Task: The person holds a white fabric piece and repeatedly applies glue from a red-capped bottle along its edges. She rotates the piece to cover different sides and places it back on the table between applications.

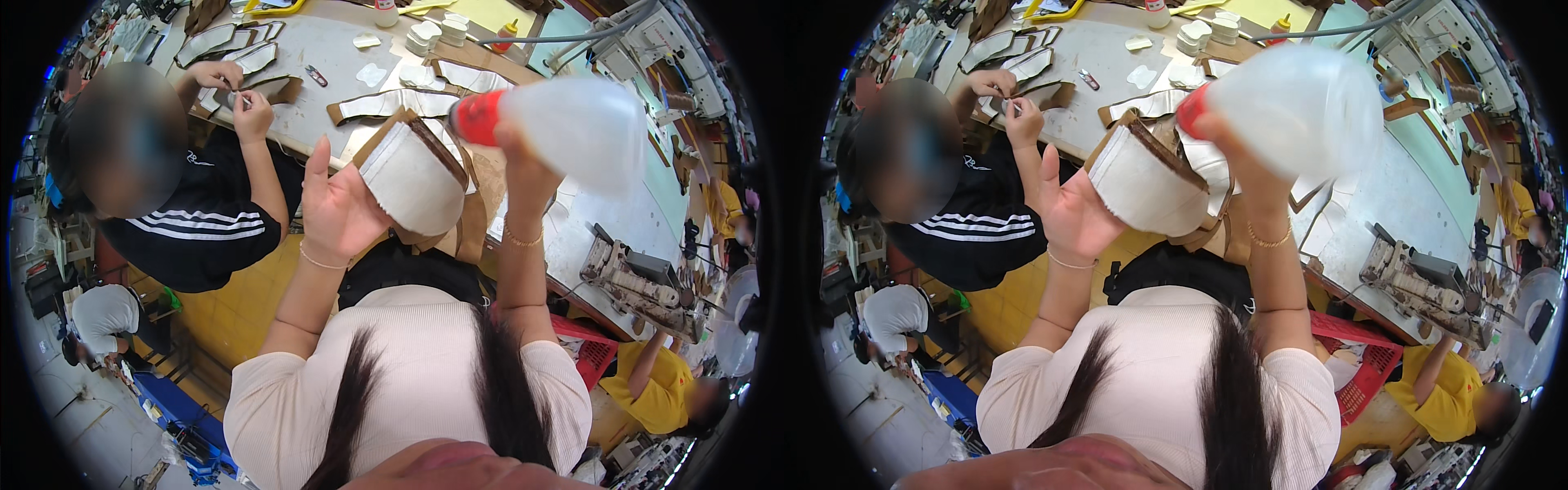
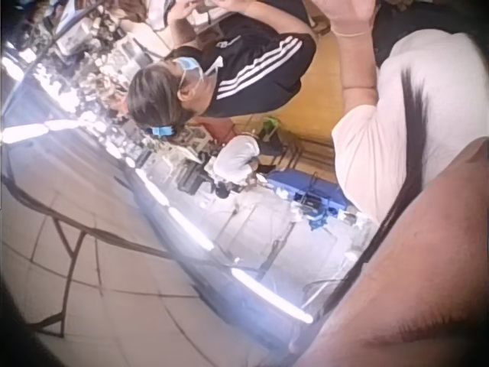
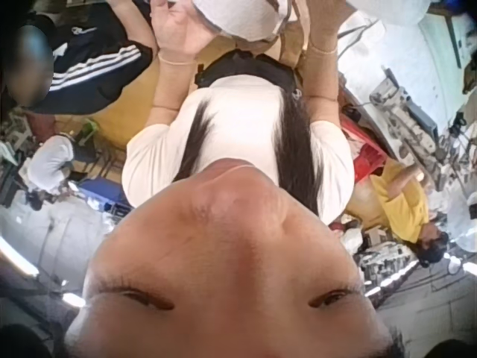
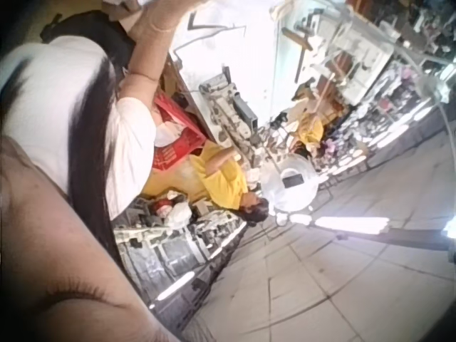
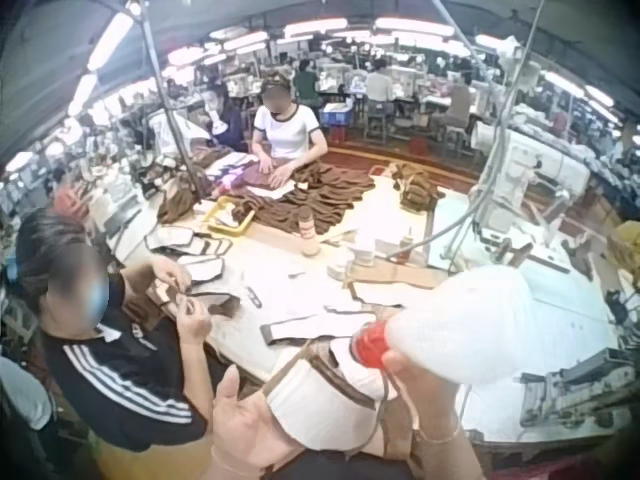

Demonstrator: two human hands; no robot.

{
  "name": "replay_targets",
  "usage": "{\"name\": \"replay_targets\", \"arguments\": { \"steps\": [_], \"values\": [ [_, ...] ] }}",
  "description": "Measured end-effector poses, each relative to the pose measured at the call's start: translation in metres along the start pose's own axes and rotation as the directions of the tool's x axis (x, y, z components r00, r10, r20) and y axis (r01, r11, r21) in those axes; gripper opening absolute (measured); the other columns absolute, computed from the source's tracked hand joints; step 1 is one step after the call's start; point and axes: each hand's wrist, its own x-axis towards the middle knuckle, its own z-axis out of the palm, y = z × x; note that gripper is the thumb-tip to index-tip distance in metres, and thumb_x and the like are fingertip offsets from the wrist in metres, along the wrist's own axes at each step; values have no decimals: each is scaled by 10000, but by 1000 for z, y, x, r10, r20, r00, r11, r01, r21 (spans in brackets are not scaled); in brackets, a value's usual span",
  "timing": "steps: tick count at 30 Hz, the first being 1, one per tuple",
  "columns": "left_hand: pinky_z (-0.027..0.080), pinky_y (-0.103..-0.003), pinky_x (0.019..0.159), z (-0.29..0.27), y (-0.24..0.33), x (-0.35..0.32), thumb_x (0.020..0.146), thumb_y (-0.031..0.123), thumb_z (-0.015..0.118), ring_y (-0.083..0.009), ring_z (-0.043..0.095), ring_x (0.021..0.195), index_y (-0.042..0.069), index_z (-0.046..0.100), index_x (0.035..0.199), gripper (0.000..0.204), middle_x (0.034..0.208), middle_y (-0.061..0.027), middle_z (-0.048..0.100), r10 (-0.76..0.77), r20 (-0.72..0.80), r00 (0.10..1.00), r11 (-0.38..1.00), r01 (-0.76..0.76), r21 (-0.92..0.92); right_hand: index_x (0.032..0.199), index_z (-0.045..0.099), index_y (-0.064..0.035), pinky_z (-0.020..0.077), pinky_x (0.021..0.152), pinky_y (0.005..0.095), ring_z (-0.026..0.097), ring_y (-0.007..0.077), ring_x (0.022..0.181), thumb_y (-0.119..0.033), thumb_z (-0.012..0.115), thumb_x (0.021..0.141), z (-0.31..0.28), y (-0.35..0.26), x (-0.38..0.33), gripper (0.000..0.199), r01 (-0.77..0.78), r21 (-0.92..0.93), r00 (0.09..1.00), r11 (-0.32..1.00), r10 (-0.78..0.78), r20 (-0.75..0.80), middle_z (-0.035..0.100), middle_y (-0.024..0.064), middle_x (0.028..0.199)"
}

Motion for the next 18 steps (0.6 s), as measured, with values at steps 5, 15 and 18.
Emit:
{"name": "replay_targets", "arguments": {
  "steps": [5,15,18],
  "values": [
    [224,-395,1066,2,-4,2,863,613,297,-236,326,1281,46,228,1398,783,1395,-106,345,33,-67,997,981,-19,192,1081,493,-12,480,826,363,576,222,901,-305,801,655,8,-20,-13,602,40,315,997,948,-58,47,573,87,1002],
    [232,-431,1068,-8,3,-16,853,610,345,-282,329,1286,22,260,1380,794,1374,-144,370,67,-82,994,997,-70,-44,1055,546,16,493,787,303,585,181,879,-265,792,686,-10,-8,12,525,203,196,948,959,-141,-287,602,103,993],
    [220,-457,1067,-15,-12,-22,845,592,396,-300,301,1299,-1,226,1385,819,1390,-157,341,57,-196,979,998,-58,0,1052,545,20,484,830,313,586,202,910,-288,788,687,-17,-19,-3,536,108,57,989,993,-101,-111,599,123,994]
  ]
}}
